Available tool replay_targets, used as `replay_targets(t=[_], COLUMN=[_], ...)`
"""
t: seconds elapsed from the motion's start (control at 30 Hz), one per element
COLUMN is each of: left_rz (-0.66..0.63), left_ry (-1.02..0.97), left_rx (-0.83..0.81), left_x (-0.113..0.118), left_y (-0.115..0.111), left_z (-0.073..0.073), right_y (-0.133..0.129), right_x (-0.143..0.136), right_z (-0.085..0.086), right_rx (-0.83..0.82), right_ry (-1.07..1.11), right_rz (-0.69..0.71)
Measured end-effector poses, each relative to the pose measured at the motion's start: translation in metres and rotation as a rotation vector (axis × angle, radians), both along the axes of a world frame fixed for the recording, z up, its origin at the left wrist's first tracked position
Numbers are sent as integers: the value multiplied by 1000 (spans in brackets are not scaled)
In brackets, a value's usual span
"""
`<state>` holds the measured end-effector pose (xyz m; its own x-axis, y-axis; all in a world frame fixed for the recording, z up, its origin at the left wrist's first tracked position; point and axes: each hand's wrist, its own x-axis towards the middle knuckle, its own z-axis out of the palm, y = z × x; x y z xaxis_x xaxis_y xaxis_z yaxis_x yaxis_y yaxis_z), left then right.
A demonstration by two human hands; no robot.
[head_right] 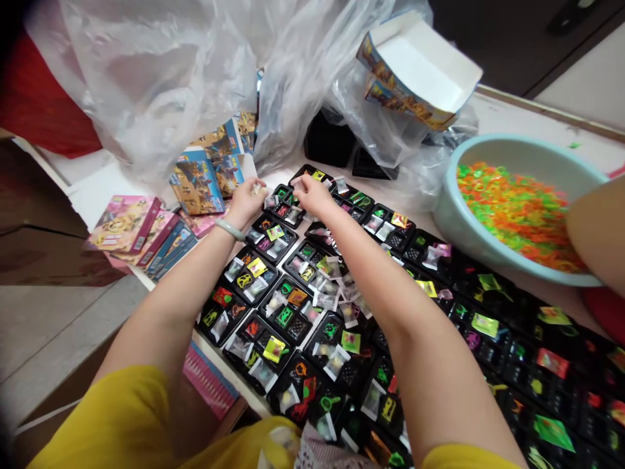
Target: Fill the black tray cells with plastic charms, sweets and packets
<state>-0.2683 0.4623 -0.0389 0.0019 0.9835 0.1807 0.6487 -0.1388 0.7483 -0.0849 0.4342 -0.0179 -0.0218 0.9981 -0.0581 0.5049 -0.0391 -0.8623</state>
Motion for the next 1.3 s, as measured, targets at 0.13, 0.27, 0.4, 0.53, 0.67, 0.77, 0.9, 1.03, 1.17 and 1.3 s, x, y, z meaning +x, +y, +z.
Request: replay_targets(t=[0.13, 0.27, 0.4, 0.53, 0.67, 0.77, 0.9, 1.03, 1.17, 1.3], left_rz=[-3, 42, -25, -217, -276, -355, -402, -352, -584, -678], left_ry=[55, 7, -92, 29, 281, 412, 517, 531, 669, 914], left_rx=[46, 189, 2, -160, -100, -228, -261, -64, -36, -110], left_x=[-9, -15, -1, 31, 61, 76, 83, 98, 139, 180], left_y=[-4, 0, 16, 42, 69, 82, 86, 75, 60, 57], left_z=[8, 29, 46, 47, 44, 44, 46, 54, 61, 59], right_y=[-4, 3, 14, 18, 15, 11, 0, -17, -29, -31], right_x=[36, 72, 89, 87, 82, 86, 110, 146, 161, 155], right_z=[8, 17, 18, 13, 9, 13, 22, 25, 17, 9], right_rx=[51, 118, 127, 89, 46, 82, 101, 68, 6, -9], right_ry=[57, 56, 33, 83, 57, 16, 86, 59, -173, -460], right_rz=[-101, -261, -212, -257, -255, -208, -263, -260, -6, 196])
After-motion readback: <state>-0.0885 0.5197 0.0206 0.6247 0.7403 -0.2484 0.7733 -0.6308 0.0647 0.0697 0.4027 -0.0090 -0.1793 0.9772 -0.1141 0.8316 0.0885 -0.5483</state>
